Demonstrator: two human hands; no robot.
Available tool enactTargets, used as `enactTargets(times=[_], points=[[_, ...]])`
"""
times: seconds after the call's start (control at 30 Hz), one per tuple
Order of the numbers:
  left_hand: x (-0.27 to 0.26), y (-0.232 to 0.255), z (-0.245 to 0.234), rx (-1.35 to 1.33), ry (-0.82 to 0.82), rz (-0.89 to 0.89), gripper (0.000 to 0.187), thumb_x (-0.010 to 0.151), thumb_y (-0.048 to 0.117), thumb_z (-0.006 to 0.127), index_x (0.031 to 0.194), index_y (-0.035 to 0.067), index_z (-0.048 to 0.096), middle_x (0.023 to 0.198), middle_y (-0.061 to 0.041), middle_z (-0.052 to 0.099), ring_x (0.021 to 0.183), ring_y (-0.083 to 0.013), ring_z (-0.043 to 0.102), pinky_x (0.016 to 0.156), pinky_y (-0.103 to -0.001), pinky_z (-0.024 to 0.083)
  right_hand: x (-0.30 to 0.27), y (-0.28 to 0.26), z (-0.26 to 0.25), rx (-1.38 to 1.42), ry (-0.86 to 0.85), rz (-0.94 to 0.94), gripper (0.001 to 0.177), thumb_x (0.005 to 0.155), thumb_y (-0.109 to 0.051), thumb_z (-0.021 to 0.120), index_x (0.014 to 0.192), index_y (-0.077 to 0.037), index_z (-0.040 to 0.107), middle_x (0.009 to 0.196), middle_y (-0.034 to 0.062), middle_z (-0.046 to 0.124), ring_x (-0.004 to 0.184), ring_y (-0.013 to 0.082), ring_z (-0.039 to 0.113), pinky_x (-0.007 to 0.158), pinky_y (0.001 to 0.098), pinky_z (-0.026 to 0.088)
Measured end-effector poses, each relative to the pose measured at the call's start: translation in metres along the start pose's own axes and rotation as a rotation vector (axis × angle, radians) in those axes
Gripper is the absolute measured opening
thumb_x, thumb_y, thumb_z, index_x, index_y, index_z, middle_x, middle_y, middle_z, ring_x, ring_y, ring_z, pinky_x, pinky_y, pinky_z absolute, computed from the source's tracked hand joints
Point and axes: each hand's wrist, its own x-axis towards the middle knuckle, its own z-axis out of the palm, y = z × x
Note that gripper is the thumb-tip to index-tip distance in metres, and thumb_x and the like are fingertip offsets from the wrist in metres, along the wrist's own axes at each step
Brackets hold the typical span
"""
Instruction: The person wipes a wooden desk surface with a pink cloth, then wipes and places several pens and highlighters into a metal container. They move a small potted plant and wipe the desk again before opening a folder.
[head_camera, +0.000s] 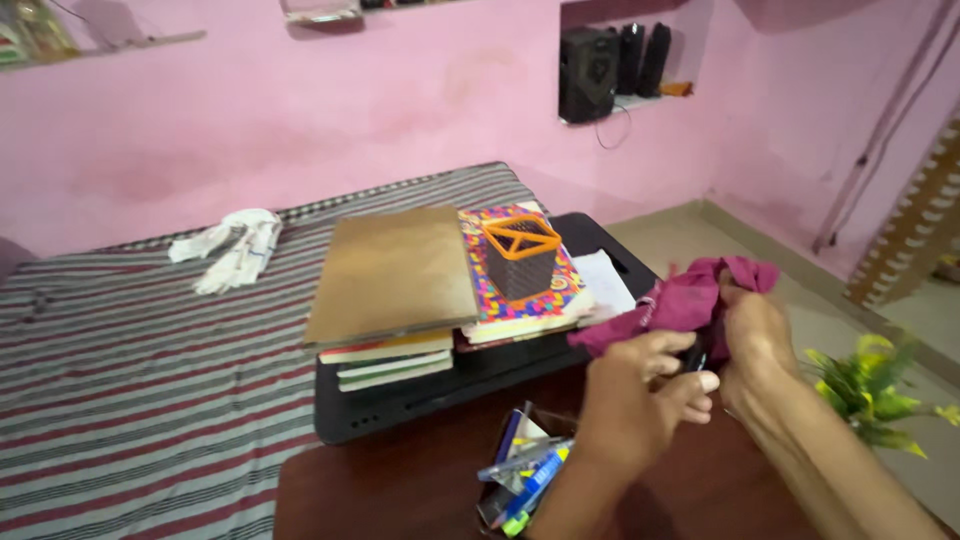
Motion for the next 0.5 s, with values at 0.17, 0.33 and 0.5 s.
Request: enactTargets(times=[0.17, 0.33, 0.5], points=[[-0.009, 0.019, -0.050, -0.323, -0.002, -0.021, 0.037, 0.085, -0.004, 0.076, 0.121, -0.012, 0.067, 0.091, -0.014, 0.076, 0.075, -0.0215, 0.076, 0.069, -0.033, 0.067, -0.034, 0.006, 0.044, -0.052, -0.157, -0.122, 0.024, 0.103, -0.022, 0.056, 0.115, -0.002, 0.065, 0.099, 0.0108, 0.068, 0.085, 0.0254, 0.062, 0.074, 0.0449, 0.049], [-0.004, 0.051, -0.092, 0.091, 0.346, -0.007, 0.028, 0.075, 0.005, 0.087, 0.093, -0.009, 0.071, 0.077, -0.017, 0.078, 0.061, -0.0199, 0.074, 0.056, -0.032, 0.061, -0.078, 0.016, 0.088, -0.357, -0.332, -0.164, 0.027, 0.097, -0.030, 0.062, 0.115, -0.010, 0.066, 0.105, 0.0072, 0.070, 0.097, 0.0151, 0.062, 0.087, 0.0346, 0.048], [0.002, 0.074, -0.129, 0.556, 0.445, 0.079, 0.058, 0.063, 0.020, 0.102, 0.100, -0.005, 0.063, 0.077, -0.015, 0.066, 0.061, -0.0159, 0.054, 0.057, -0.027, 0.049, -0.097, 0.004, 0.109, -0.690, -0.400, -0.339, 0.032, 0.096, -0.031, 0.062, 0.113, -0.004, 0.066, 0.104, 0.0092, 0.072, 0.099, 0.0149, 0.063, 0.088, 0.0333, 0.049]])
